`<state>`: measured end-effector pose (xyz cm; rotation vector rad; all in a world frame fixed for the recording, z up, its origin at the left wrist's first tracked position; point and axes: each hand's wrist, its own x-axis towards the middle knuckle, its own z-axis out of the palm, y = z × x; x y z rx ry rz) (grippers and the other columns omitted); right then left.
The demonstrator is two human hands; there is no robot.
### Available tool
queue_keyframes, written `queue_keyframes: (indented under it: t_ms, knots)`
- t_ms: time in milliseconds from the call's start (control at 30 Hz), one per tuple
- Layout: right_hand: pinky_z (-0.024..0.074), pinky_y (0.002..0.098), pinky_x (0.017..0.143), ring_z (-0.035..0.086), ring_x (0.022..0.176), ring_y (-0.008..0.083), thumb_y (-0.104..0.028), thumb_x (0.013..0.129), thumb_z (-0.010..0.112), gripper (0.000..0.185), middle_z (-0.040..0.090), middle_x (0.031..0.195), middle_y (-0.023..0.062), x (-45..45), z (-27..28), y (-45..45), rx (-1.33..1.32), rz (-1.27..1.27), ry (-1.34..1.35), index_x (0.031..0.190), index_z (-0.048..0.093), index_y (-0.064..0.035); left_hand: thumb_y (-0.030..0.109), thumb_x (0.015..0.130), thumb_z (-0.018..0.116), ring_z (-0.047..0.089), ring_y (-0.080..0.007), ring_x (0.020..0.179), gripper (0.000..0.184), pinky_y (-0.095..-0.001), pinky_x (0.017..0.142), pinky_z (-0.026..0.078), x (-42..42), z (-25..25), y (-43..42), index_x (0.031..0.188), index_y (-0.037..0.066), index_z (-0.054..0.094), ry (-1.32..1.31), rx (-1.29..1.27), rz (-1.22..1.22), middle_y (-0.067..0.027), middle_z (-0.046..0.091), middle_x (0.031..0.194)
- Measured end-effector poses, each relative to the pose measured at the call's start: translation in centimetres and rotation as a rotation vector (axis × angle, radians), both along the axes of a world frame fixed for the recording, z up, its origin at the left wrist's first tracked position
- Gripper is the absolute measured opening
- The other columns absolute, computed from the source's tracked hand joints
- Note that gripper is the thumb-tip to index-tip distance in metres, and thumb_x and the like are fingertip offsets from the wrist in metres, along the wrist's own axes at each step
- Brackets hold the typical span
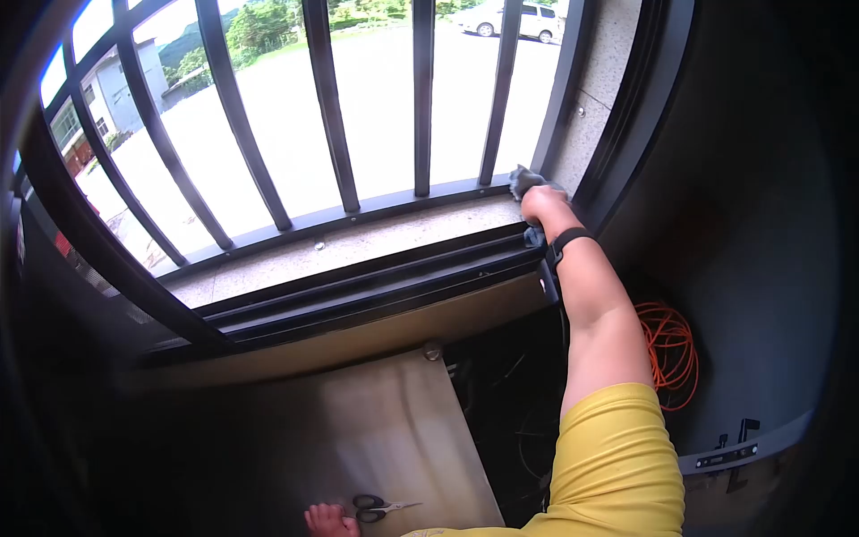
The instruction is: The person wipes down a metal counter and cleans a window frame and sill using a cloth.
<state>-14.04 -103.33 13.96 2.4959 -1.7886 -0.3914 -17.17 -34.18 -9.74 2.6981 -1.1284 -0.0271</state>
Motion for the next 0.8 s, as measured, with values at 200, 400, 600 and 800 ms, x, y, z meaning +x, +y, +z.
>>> queue_keyframes:
  t_ms: [200,400,600,800]
  knots:
    - [0.0273,0.0552,0.103,0.053,0.115,0.0396,-0.036,0.096,0.032,0.054,0.059,0.118,0.0244,11.0,2.4,17.6,0.234,0.711,-0.071,0.107,0.063,0.0067,0.023,0.066,0.056,0.048,-0.0312,0.087,0.025,-0.0471,0.077,0.038,0.4,-0.1,-0.7,0.088,0.011,0.055,-0.149,-0.087,-0.060,-0.0111,0.050,0.088]
    - [0.0253,0.0578,0.107,0.026,0.130,0.0559,-0.033,0.094,0.040,0.049,0.052,0.124,0.0298,23.4,-1.2,32.8,0.372,0.984,-0.358,0.125,0.046,0.0053,0.024,0.062,0.060,0.048,-0.0228,0.076,0.018,-0.0405,0.066,0.038,1.3,1.4,-0.6,0.076,0.015,0.053,-0.062,-0.170,-0.092,-0.0037,0.047,0.077]
    - [0.0314,0.0475,0.106,0.042,0.125,0.0411,-0.040,0.097,0.040,0.053,0.053,0.124,0.0294,25.0,0.0,35.3,0.354,1.096,-0.657,0.118,0.054,0.0063,0.024,0.066,0.060,0.050,-0.0222,0.080,0.018,-0.0394,0.068,0.040,1.6,2.0,-0.1,0.081,0.015,0.054,-0.043,-0.246,-0.103,-0.0037,0.050,0.080]
    - [0.0455,0.0294,0.084,0.055,0.097,0.0146,-0.050,0.100,0.034,0.054,0.059,0.117,0.0044,22.1,1.5,43.2,1.472,0.287,-1.707,0.124,0.055,-0.0063,0.024,0.065,0.059,0.050,-0.0234,0.080,0.018,-0.0405,0.068,0.040,1.6,1.7,-0.2,0.079,0.014,0.053,-0.043,-0.303,-0.109,-0.0054,0.050,0.080]
